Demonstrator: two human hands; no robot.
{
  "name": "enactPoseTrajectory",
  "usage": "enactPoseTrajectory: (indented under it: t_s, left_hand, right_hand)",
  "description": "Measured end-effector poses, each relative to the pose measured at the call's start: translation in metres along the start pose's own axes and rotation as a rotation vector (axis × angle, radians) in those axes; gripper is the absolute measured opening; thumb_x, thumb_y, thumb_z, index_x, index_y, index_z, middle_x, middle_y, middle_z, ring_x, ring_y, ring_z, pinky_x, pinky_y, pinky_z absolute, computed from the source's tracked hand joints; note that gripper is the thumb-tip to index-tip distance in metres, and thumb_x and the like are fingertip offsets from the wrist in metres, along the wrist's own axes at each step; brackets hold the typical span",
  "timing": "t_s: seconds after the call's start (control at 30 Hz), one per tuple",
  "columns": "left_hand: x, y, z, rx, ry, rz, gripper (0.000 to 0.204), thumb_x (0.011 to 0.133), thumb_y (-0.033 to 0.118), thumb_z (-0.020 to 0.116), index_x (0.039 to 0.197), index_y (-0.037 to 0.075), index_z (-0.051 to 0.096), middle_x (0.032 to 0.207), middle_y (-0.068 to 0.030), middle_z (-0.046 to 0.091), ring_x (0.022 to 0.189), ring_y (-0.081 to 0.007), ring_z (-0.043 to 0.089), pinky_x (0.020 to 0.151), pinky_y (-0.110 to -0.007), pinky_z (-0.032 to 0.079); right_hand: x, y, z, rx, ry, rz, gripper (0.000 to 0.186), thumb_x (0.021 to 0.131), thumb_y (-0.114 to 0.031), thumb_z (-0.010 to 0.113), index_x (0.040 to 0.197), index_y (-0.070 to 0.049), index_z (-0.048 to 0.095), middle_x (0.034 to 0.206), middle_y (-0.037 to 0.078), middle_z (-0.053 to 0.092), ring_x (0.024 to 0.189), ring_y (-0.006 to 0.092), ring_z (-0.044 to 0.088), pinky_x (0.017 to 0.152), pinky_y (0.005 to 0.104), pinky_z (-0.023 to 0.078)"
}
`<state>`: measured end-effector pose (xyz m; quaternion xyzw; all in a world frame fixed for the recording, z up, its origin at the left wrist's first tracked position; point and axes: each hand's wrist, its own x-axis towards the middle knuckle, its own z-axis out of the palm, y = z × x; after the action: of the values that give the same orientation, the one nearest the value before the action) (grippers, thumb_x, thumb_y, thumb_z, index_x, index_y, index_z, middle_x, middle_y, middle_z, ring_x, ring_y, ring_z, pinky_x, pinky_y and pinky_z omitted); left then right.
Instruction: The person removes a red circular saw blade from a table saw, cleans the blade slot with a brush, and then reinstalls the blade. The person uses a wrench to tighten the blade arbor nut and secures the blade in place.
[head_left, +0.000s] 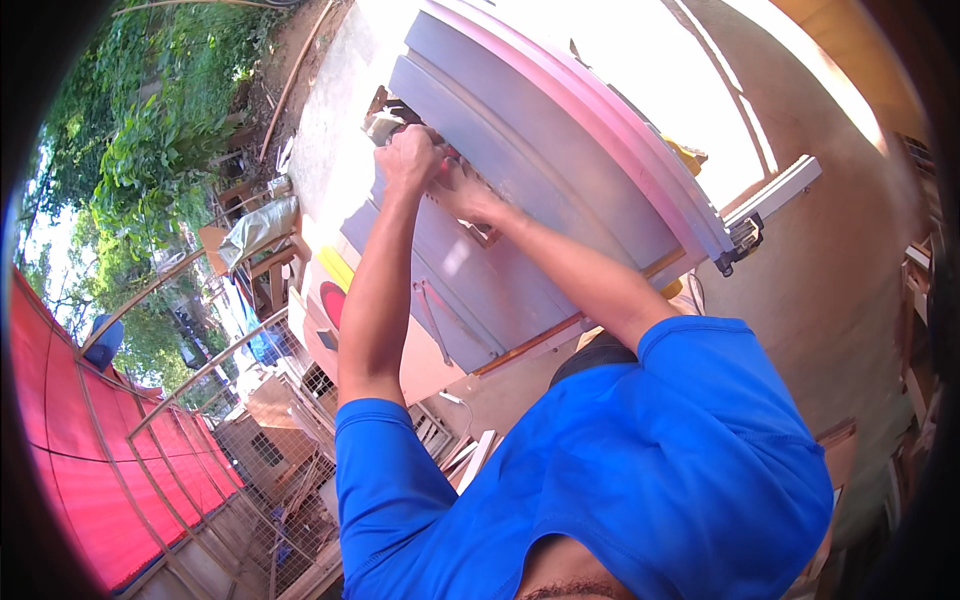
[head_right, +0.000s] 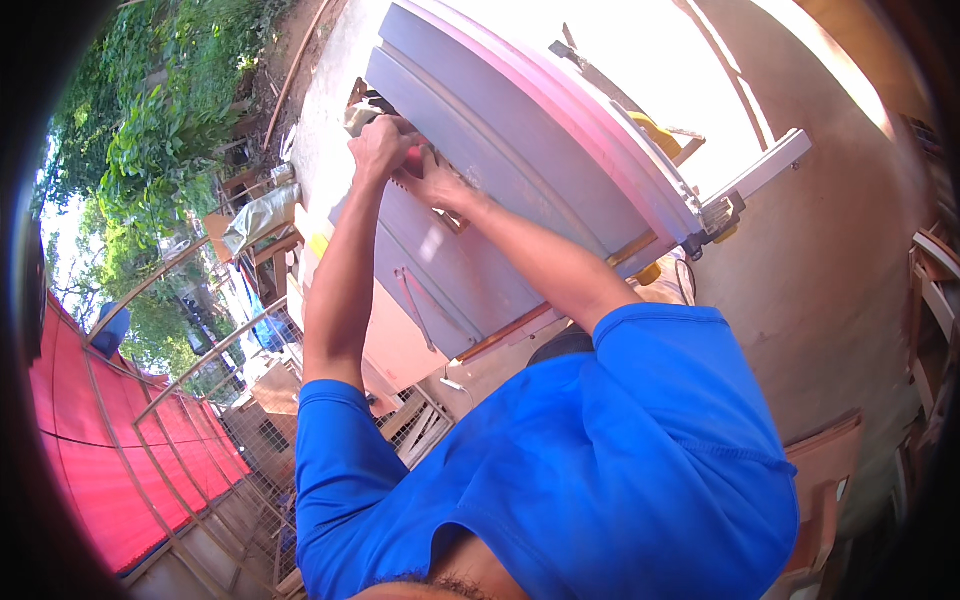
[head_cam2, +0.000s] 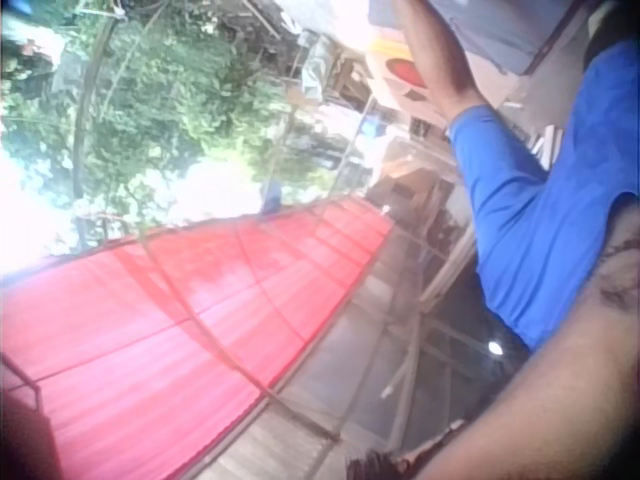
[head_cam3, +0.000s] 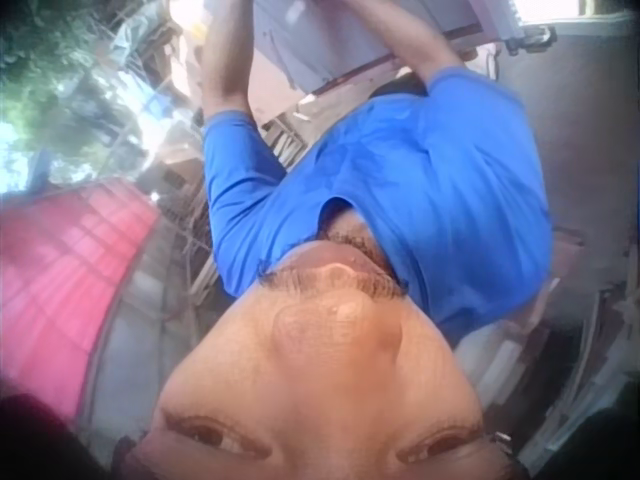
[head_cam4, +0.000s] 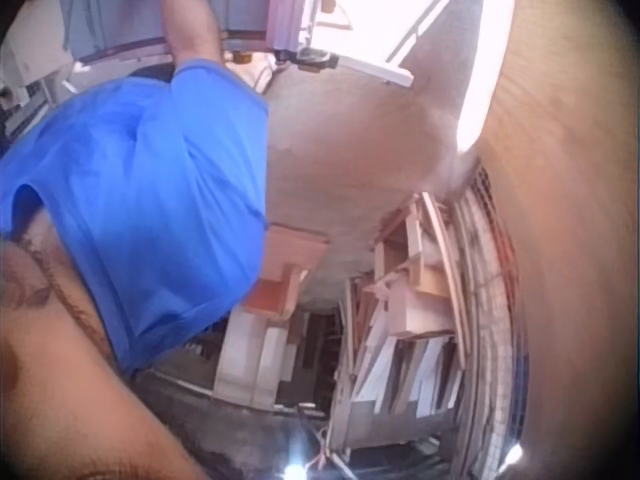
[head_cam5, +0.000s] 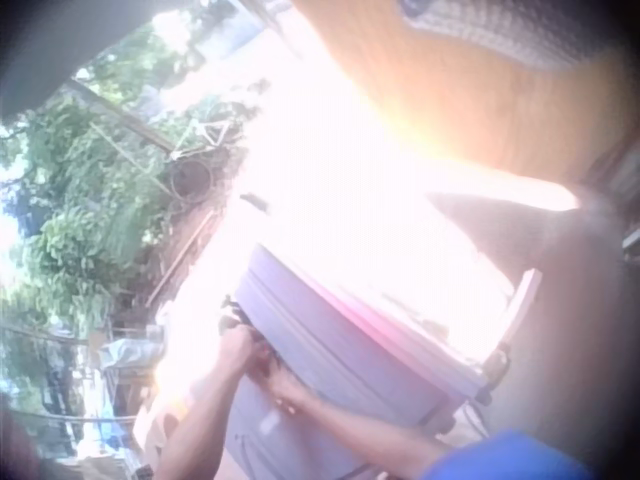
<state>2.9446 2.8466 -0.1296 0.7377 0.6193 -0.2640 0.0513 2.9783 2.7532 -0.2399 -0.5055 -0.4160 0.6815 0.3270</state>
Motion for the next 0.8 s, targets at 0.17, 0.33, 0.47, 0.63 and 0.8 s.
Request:
enactPoseTrajectory:
  t_s: [0.17, 0.33, 0.47, 0.63, 0.8]
  left_hand:
    - [0.005, 0.011, 0.007, 0.089, -0.001, -0.029, 0.026, 0.081, 0.031, 0.077, 0.102, 0.016, 0.082, 0.097, -0.0137, 0.078, 0.095, -0.0302, 0.075, 0.088, -0.043, 0.05]
    - [0.001, 0.007, 0.024, 0.145, 0.066, -0.035, 0.025, 0.082, 0.025, 0.072, 0.098, 0.008, 0.08, 0.1, -0.0165, 0.078, 0.096, -0.033, 0.075, 0.097, -0.046, 0.041]
    - [-0.002, 0.021, 0.018, 0.136, 0.015, -0.116, 0.024, 0.083, 0.024, 0.069, 0.097, 0.007, 0.08, 0.1, -0.0174, 0.077, 0.096, -0.0332, 0.075, 0.103, -0.044, 0.036]
    - [0.001, 0.027, 0.027, 0.185, 0.057, -0.166, 0.023, 0.083, 0.021, 0.066, 0.097, 0.009, 0.08, 0.101, -0.0168, 0.078, 0.097, -0.0313, 0.075, 0.104, -0.042, 0.033]
    - [0.009, 0.021, 0.039, 0.2, 0.103, -0.17, 0.024, 0.085, 0.019, 0.062, 0.097, 0.01, 0.081, 0.098, -0.0164, 0.078, 0.097, -0.0307, 0.075, 0.106, -0.044, 0.03]
  right_hand:
    - [0.018, 0.018, 0.011, 0.156, 0.051, 0.005, 0.127, 0.081, -0.08, 0.063, 0.162, 0.003, 0.011, 0.164, 0.033, 0.022, 0.154, 0.0443, 0.024, 0.124, 0.0489, 0.027]
    - [-0.021, -0.018, -0.004, 0.219, 0.225, 0.031, 0.103, 0.086, -0.064, 0.067, 0.159, -0.003, 0.029, 0.156, 0.029, 0.042, 0.146, 0.0394, 0.042, 0.118, 0.0458, 0.037]
    - [-0.048, -0.045, -0.036, 0.318, 0.123, -0.036, 0.074, 0.089, -0.05, 0.068, 0.144, -0.005, 0.052, 0.139, 0.023, 0.061, 0.129, 0.0321, 0.058, 0.108, 0.0428, 0.045]
    - [-0.033, -0.026, -0.023, 0.379, 0.179, -0.052, 0.071, 0.089, -0.05, 0.067, 0.143, -0.005, 0.054, 0.137, 0.023, 0.062, 0.128, 0.0321, 0.06, 0.107, 0.0425, 0.046]
    - [-0.009, -0.003, -0.002, 0.379, 0.215, -0.056, 0.079, 0.089, -0.057, 0.063, 0.148, -0.006, 0.051, 0.146, 0.026, 0.056, 0.136, 0.036, 0.054, 0.111, 0.0441, 0.043]
